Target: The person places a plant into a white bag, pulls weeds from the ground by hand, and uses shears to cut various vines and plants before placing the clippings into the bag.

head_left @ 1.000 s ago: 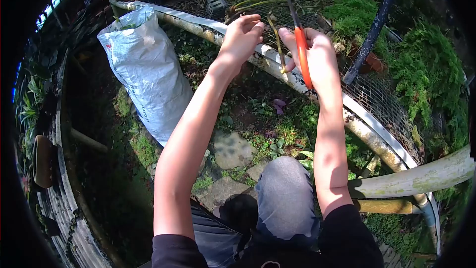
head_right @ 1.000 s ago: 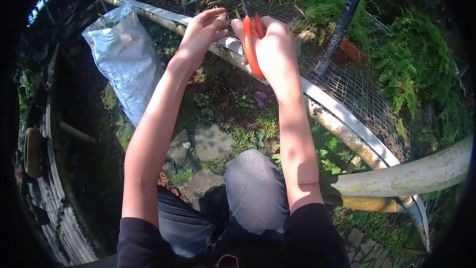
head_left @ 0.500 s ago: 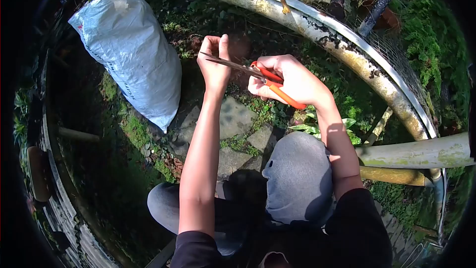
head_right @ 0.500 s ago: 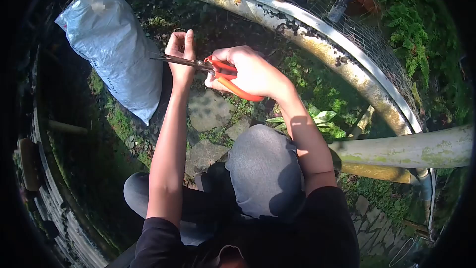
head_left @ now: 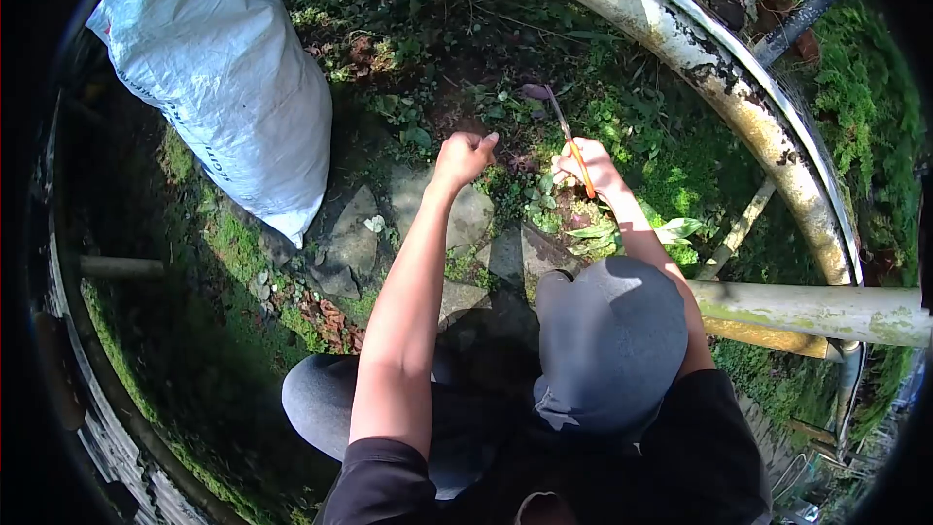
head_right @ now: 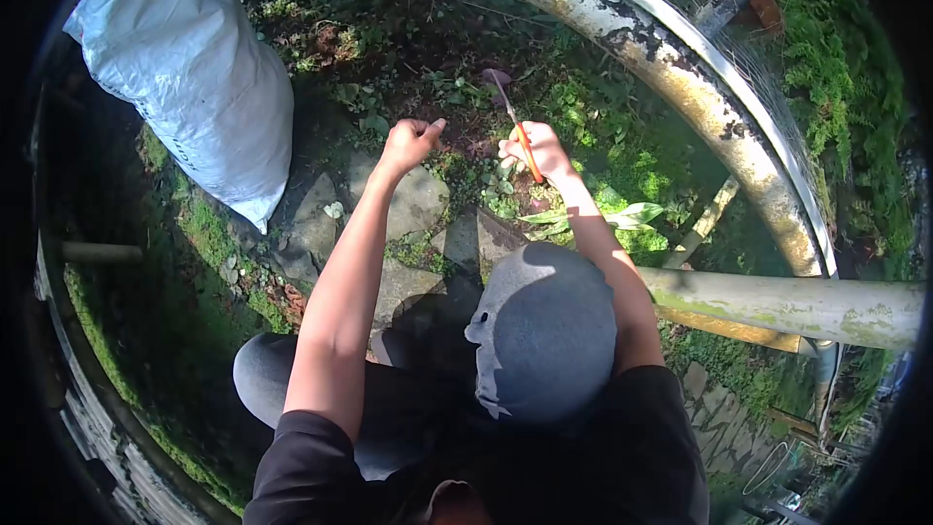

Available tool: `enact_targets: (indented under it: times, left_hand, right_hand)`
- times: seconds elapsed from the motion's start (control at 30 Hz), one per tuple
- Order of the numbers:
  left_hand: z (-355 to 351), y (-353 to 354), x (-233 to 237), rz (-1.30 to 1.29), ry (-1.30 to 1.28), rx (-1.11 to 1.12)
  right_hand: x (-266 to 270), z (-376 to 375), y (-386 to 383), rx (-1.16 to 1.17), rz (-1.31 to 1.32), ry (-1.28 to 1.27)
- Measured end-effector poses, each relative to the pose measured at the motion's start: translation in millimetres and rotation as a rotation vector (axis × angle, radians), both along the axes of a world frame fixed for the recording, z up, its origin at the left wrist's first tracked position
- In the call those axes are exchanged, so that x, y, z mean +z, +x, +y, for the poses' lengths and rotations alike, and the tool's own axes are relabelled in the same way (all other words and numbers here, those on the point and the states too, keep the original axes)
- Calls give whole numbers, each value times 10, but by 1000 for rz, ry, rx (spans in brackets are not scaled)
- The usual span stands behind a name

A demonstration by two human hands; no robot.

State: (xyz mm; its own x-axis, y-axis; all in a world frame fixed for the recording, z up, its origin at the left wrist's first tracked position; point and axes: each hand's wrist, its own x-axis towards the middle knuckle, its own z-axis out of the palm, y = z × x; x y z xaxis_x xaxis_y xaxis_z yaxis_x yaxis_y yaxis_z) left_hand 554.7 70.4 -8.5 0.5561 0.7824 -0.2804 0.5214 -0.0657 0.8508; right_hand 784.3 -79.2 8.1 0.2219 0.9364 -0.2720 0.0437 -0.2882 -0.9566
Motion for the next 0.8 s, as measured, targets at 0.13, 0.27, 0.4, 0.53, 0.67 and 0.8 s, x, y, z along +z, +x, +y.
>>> enact_targets:
  times: [0.13,0.27,0.4,0.53,0.67,0.8]
  left_hand:
    - [32,265,-261,-165,53,-70]
    - [124,501,-289,-192,-17,-46]
    - [231,649,-337,-204,-26,-10]
    - [360,717,-436,-233,-12,31]
    - [502,749,-475,-241,-108,96]
    - [663,829,-260,-211,-98,131]
  right_hand:
    - [-37,127,445,-152,-9,-115]
    - [-34,321,947,-393,124,-312]
    - [-113,579,1527,-409,251,-426]
    - [-295,1000,1948,-392,506,-487]
    - [-617,1288,2262,-399,419,-466]
    - [-770,1585,2592,-389,429,-552]
